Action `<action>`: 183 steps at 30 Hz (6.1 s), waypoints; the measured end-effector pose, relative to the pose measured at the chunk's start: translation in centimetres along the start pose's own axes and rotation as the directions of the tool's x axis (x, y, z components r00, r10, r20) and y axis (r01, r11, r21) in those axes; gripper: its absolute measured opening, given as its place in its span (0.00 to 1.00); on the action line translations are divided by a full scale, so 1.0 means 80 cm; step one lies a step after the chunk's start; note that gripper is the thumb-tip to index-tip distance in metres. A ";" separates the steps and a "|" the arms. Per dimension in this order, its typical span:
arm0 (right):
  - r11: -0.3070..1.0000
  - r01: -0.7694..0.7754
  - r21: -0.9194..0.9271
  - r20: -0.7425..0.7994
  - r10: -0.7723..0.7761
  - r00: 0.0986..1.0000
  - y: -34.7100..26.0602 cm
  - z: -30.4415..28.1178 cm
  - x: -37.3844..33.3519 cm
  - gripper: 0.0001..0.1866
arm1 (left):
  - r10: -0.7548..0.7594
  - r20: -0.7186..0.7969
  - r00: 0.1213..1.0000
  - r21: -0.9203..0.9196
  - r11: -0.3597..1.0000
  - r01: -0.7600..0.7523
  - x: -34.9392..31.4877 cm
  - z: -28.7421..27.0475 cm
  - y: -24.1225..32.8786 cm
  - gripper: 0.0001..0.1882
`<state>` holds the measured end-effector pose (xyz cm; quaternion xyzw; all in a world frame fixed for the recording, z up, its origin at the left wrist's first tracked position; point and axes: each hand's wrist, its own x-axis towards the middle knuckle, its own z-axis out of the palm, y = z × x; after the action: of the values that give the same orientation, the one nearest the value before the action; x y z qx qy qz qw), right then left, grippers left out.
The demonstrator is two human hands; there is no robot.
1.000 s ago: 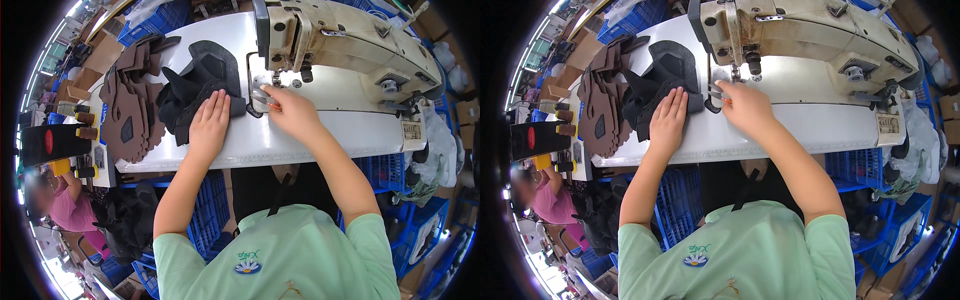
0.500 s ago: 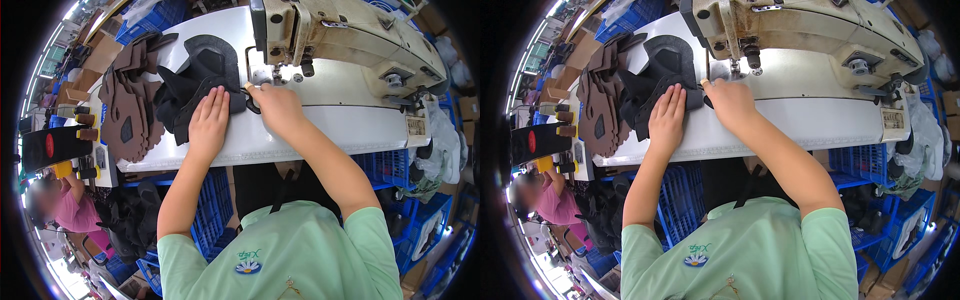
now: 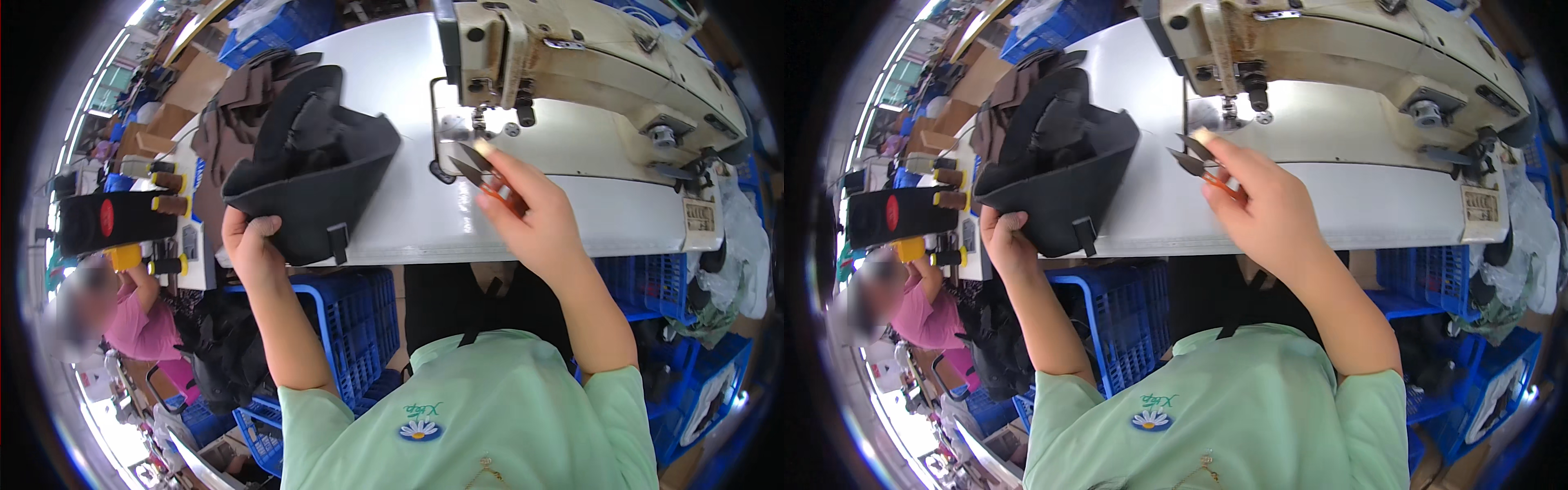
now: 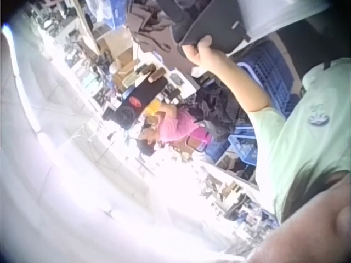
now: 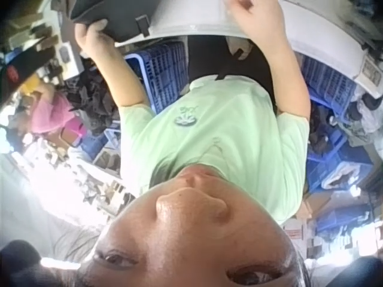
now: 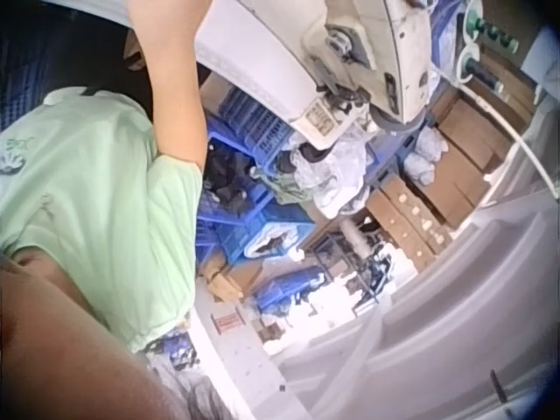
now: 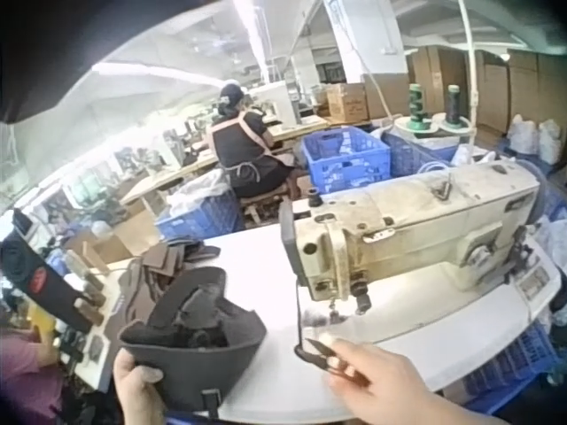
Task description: Stitching leather shoe upper components using an industrial sewing machine.
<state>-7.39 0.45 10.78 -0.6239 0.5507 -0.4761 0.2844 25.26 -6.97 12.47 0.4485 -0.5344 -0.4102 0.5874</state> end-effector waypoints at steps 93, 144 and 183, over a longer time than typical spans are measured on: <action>0.919 -0.345 0.193 0.056 0.341 0.939 0.139 -0.012 -0.001 0.27 | -0.307 0.130 0.943 -0.173 0.929 0.327 -0.247 -0.047 0.073 0.33; 0.163 -0.799 0.579 -0.796 0.325 -0.511 0.466 -0.264 -0.783 0.24 | 0.102 0.961 0.256 0.249 0.072 -0.966 -0.198 0.446 -0.117 0.54; 0.638 0.216 0.739 -0.636 0.555 0.536 0.098 -0.245 -0.551 0.11 | -0.491 0.867 -0.082 0.341 0.467 0.816 -0.382 0.426 -0.155 0.46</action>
<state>-25.80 44.19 -0.96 -0.0822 0.4322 -0.8563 0.2706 -11.54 16.14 -6.51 0.2496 -0.3904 -0.8853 -0.0387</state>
